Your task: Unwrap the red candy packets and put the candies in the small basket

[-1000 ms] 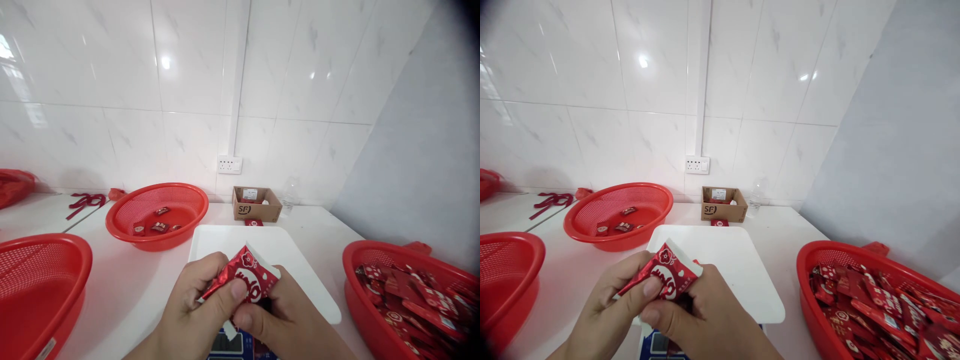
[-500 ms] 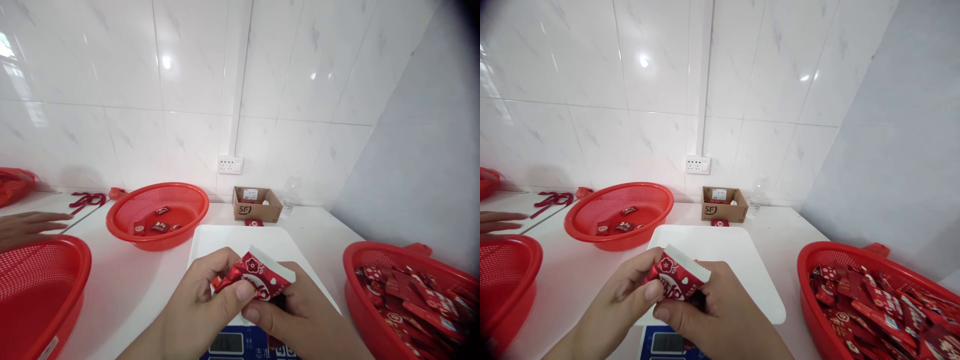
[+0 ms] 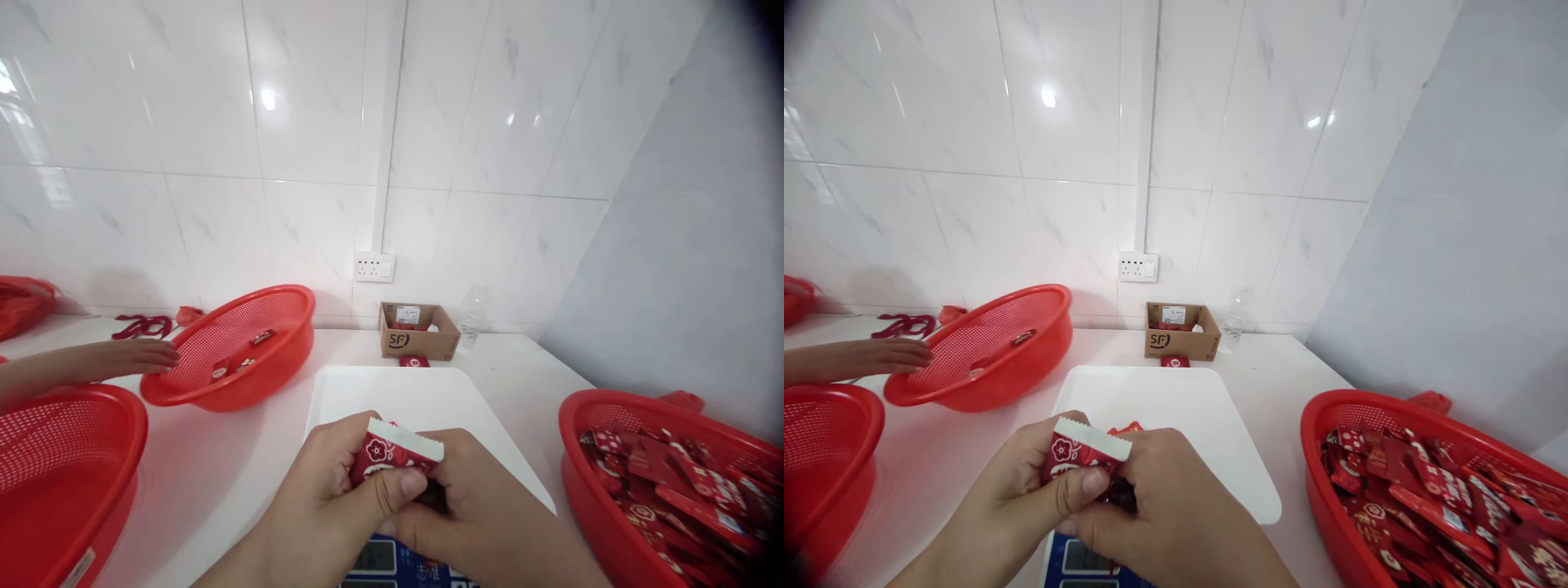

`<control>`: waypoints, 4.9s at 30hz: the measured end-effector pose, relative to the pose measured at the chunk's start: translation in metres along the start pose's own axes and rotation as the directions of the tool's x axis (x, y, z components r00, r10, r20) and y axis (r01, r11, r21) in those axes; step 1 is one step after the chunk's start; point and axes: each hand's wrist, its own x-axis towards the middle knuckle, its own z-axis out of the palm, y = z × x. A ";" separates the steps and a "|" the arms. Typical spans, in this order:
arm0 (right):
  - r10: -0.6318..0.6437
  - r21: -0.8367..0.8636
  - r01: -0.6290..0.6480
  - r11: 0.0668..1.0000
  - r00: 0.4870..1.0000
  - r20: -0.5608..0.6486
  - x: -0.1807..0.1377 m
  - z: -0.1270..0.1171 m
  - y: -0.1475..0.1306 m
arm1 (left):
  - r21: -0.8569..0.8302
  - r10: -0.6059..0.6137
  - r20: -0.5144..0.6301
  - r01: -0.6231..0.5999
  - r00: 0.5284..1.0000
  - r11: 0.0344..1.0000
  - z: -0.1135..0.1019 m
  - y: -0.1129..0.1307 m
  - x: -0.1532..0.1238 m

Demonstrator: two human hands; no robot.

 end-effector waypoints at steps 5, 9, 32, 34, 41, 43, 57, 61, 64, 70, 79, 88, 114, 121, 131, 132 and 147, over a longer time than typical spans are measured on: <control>0.003 0.007 -0.003 1.000 1.000 0.016 0.000 0.000 -0.002 | -0.028 -0.005 -0.003 0.005 1.000 1.000 0.000 -0.001 0.001; 0.012 -0.027 -0.013 1.000 1.000 -0.007 -0.001 -0.001 -0.001 | 0.066 0.005 0.003 -0.005 1.000 0.998 -0.004 -0.003 0.001; -0.184 0.024 0.198 0.980 0.941 -0.283 0.005 0.006 0.010 | 0.350 0.094 -0.051 -0.070 0.994 0.934 -0.011 -0.008 0.000; -0.171 0.069 0.197 0.978 0.945 -0.278 0.005 0.006 0.010 | 0.306 0.089 -0.037 -0.074 0.995 0.949 -0.010 -0.009 0.000; -0.115 0.078 0.132 0.988 0.974 -0.193 0.006 0.003 0.013 | 0.285 0.086 -0.104 -0.053 0.991 0.957 -0.011 -0.009 0.002; -0.133 0.124 0.157 0.980 0.975 -0.180 0.007 0.001 0.011 | 0.281 0.089 -0.139 -0.046 0.986 0.958 -0.012 -0.009 0.002; -0.108 0.079 0.153 0.985 0.906 -0.408 0.003 0.006 0.003 | -0.006 -0.050 0.031 0.050 0.998 0.999 -0.004 -0.008 0.003; -0.121 0.171 0.181 0.968 0.942 -0.313 0.005 0.003 0.005 | -0.031 -0.017 -0.048 0.016 0.999 0.999 -0.003 -0.008 0.003; -0.214 0.120 0.248 0.961 0.947 -0.239 0.006 0.001 0.006 | -0.041 0.024 -0.062 -0.026 0.998 0.999 -0.004 -0.008 0.003; -0.308 0.049 0.334 0.941 0.908 -0.284 0.006 0.004 0.008 | -0.069 0.013 -0.016 -0.014 1.000 0.998 -0.004 -0.008 0.004; -0.264 0.138 0.311 0.941 0.924 -0.277 0.007 0.003 0.012 | -0.016 0.036 -0.038 -0.037 0.999 0.999 -0.004 -0.009 0.004; -0.183 0.182 0.236 0.954 0.946 -0.266 0.005 0.003 0.011 | -0.012 -0.025 -0.118 0.024 0.993 1.000 -0.003 -0.008 0.003; -0.275 -0.248 0.195 0.949 0.897 -0.346 -0.003 -0.019 0.005 | 0.757 0.372 -0.020 -0.229 0.928 0.612 -0.015 -0.009 0.002; -0.316 -0.225 0.251 0.941 0.888 -0.334 -0.003 -0.012 0.005 | 0.712 0.385 -0.011 -0.263 0.923 0.651 -0.013 -0.008 -0.001; -0.366 -0.270 0.282 0.921 0.865 -0.344 0.000 -0.009 0.007 | 0.715 0.445 0.031 -0.331 0.895 0.616 -0.013 -0.004 -0.005; -0.352 -0.285 0.258 0.923 0.865 -0.357 0.000 -0.009 0.008 | 0.722 0.428 0.005 -0.299 0.904 0.623 -0.013 -0.003 -0.005; -0.339 -0.371 0.191 0.909 0.855 -0.391 -0.004 -0.010 0.005 | 0.631 0.354 -0.093 -0.220 0.931 0.744 -0.012 -0.001 -0.003</control>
